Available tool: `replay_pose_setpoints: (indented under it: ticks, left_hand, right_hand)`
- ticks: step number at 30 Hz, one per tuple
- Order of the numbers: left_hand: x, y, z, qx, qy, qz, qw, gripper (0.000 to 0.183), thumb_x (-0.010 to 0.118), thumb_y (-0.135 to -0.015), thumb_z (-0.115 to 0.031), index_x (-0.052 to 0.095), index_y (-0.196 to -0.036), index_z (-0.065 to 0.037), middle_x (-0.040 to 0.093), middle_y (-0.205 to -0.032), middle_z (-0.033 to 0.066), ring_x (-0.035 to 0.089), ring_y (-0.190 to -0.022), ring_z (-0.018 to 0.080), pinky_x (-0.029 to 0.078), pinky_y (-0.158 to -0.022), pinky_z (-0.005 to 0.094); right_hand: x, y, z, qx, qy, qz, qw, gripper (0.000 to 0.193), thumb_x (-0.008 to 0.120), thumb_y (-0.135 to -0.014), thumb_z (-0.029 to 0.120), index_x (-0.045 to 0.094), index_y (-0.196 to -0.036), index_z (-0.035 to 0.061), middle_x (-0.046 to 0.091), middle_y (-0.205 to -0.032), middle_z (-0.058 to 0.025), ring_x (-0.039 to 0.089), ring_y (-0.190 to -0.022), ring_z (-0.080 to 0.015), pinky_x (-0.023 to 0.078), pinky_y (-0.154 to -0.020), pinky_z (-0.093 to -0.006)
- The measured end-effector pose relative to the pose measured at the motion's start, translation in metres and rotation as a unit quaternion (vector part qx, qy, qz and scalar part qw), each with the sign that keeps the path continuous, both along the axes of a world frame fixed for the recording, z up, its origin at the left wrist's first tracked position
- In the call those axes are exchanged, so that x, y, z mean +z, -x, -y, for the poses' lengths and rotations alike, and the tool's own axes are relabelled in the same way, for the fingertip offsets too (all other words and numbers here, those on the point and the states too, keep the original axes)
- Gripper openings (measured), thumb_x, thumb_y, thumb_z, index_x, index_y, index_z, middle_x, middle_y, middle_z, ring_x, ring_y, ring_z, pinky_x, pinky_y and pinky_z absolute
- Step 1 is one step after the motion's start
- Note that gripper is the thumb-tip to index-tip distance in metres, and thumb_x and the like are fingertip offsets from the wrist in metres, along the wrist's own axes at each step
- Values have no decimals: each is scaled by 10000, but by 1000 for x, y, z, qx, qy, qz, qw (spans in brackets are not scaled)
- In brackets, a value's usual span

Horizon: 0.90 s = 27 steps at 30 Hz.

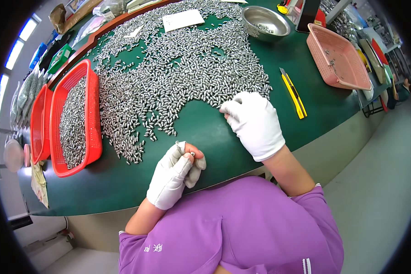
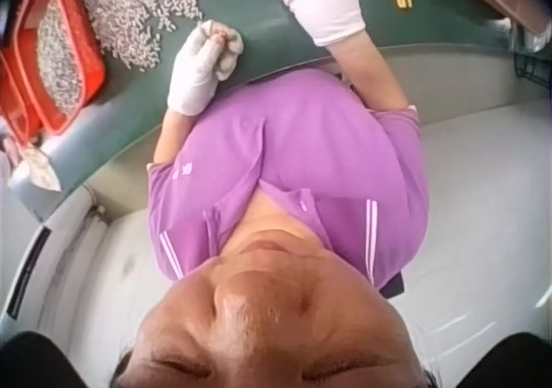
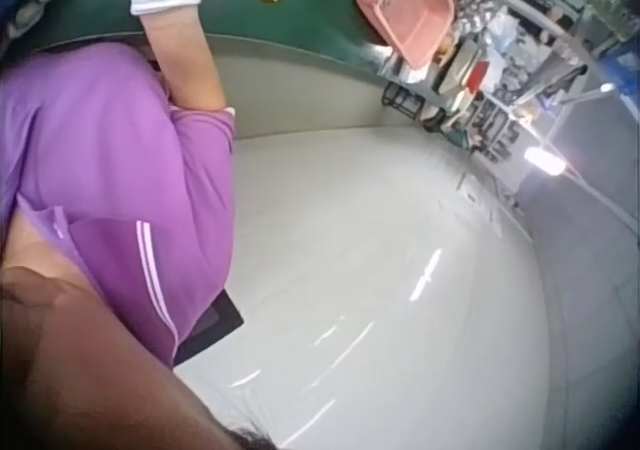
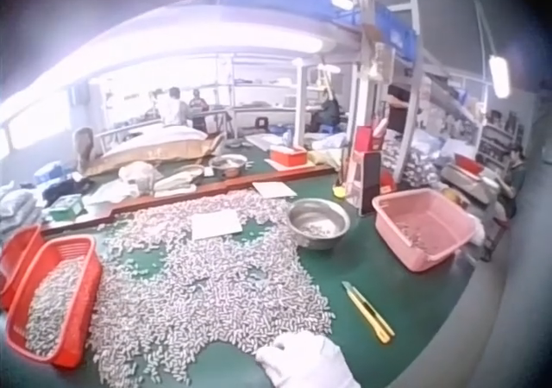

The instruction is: The person is inspecting and sorting small silver metal components on a workbench using their hands and a utility knife.

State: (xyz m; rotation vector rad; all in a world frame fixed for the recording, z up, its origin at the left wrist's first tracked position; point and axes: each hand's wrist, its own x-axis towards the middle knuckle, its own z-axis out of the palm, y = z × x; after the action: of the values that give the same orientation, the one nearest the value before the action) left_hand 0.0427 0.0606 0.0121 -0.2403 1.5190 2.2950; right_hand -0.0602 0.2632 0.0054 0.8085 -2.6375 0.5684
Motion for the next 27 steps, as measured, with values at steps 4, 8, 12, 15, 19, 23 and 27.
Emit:
replay_pose_setpoints:
  ticks: [4, 8, 12, 15, 19, 23, 27]
  left_hand:
    - [0, 0, 0, 0, -13, 8, 1000, 133, 507, -1003, -197, 552, -1021, -73, 599, -862, 29, 425, -575, 59, 341, -511, 197]
    - [-2, 0, 2, -5, -46, 16, 999, 128, 546, -976, -179, 538, -1048, -73, 593, -888, 36, 430, -583, 63, 344, -517, 198]
    - [-2, 1, 1, -10, -51, 6, 999, 184, 574, -956, -192, 512, -1081, -72, 586, -910, 41, 441, -605, 68, 358, -536, 202]
    - [3, 2, -2, 9, -13, 16, 1000, 229, 585, -950, -213, 490, -1100, -67, 580, -920, 39, 456, -632, 79, 380, -561, 210]
    - [4, 3, -1, -14, -4, 14, 1000, 253, 605, -944, -209, 478, -1102, -57, 578, -906, 40, 474, -657, 87, 397, -581, 217]
    - [2, -1, 0, -7, 0, 19, 1000, 211, 612, -948, -204, 504, -1058, -60, 585, -874, 44, 473, -628, 82, 380, -547, 208]
    - [-2, -1, 1, 9, -26, 18, 999, 175, 567, -981, -236, 546, -1016, -66, 594, -846, 33, 467, -601, 67, 363, -517, 196]
  right_hand:
    - [0, 0, -2, -1, 20, 4, 1000, 131, 715, -743, 129, 680, -866, 157, 593, -811, -18, 599, -803, -224, 500, -707, -360]
    - [-1, 2, -1, -1, -3, 2, 1000, 117, 716, -746, 136, 674, -854, 156, 593, -812, -19, 598, -800, -225, 499, -710, -359]
    - [-1, 1, -1, 12, -4, 14, 1000, 91, 709, -762, 136, 670, -844, 142, 594, -809, -28, 598, -800, -234, 495, -713, -360]
    - [2, -5, 4, 70, 95, 57, 991, 65, 703, -770, 113, 663, -821, 121, 605, -792, -37, 598, -785, -246, 490, -706, -367]
    - [12, -22, 16, 213, 214, 115, 946, 159, 746, -731, 132, 671, -871, 125, 611, -787, -51, 592, -750, -272, 494, -655, -371]
    - [13, -27, 23, 251, 198, 128, 939, 172, 750, -723, 126, 675, -878, 120, 631, -767, -47, 605, -707, -266, 492, -591, -372]
    - [13, -22, 20, 234, 240, 127, 934, 182, 751, -709, 47, 680, -866, 105, 623, -755, -57, 600, -662, -247, 482, -571, -341]
